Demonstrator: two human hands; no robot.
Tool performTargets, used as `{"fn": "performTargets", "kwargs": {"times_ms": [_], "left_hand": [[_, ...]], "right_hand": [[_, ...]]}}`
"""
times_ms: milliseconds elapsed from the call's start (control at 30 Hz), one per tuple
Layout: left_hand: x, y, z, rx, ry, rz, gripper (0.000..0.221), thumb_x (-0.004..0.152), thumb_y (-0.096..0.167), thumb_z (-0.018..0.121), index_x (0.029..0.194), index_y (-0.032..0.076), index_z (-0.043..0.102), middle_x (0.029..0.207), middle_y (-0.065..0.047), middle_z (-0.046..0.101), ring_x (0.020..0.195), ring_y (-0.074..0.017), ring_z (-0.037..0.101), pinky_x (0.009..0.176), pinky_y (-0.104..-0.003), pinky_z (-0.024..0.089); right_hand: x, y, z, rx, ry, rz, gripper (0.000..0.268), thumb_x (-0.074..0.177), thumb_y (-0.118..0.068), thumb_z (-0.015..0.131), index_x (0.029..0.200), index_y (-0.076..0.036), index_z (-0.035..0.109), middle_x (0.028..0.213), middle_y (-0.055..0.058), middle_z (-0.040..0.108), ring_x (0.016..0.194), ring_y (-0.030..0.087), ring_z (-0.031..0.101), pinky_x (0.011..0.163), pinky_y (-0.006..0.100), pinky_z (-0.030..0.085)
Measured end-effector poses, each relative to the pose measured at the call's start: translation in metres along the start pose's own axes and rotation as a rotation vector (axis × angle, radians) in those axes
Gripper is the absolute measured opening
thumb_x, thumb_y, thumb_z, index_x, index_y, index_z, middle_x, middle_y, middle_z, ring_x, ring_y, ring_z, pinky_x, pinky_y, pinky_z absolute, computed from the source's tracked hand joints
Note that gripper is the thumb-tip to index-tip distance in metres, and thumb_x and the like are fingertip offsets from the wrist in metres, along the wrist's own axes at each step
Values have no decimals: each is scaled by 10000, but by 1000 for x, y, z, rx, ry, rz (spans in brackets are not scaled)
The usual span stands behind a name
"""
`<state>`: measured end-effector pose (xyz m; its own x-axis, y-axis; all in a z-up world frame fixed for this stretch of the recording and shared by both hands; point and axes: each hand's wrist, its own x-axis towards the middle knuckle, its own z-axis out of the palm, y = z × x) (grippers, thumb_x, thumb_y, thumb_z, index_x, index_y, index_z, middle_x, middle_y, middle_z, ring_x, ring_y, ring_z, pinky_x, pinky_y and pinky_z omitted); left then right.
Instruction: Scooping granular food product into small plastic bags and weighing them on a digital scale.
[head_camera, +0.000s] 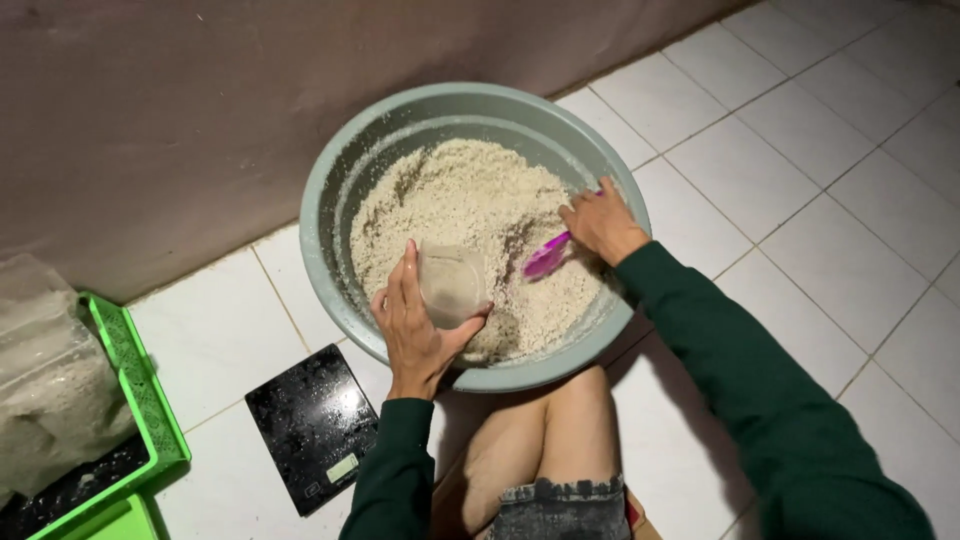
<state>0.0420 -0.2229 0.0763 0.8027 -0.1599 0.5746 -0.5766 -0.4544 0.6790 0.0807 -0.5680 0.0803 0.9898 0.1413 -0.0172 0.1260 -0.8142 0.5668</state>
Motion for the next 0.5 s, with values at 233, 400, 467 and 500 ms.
{"fn": "performTargets", "kwargs": {"times_ms": [233,400,467,500], "left_hand": [[5,7,-4,15,-4,-81,1260,559,635,885,1536,105,292,1405,-156,451,1238,-331,529,1018,-468,305],[3,5,-2,-10,-18,-90,1299,541,565,923,1546,73,262,1349,-211,490,1197,-376,551,1023,-523,319],[4,6,-2,-11,-33,-92,1314,547,587,914,1554,78,242,1333,-202,500,1190,-370,560,1028,-518,319],[6,9,-4,-22,-31,-99,1309,554,581,913,1553,70,239,1325,-213,504,1186,-378,564,1030,-524,320]], "right_hand": [[3,38,-17,-146,12,205,274,930,-159,475,890,-206,742,808,40,733,789,245,686,909,507,338],[10,2,-10,-106,-35,192,287,928,-197,496,800,-210,753,791,45,733,791,231,685,989,537,317],[15,-15,5,-114,-56,155,300,925,-205,491,778,-239,750,768,24,734,778,210,691,993,533,324],[16,-22,10,-68,-50,122,314,924,-218,487,758,-234,753,771,39,745,774,207,702,1011,519,320]]}}
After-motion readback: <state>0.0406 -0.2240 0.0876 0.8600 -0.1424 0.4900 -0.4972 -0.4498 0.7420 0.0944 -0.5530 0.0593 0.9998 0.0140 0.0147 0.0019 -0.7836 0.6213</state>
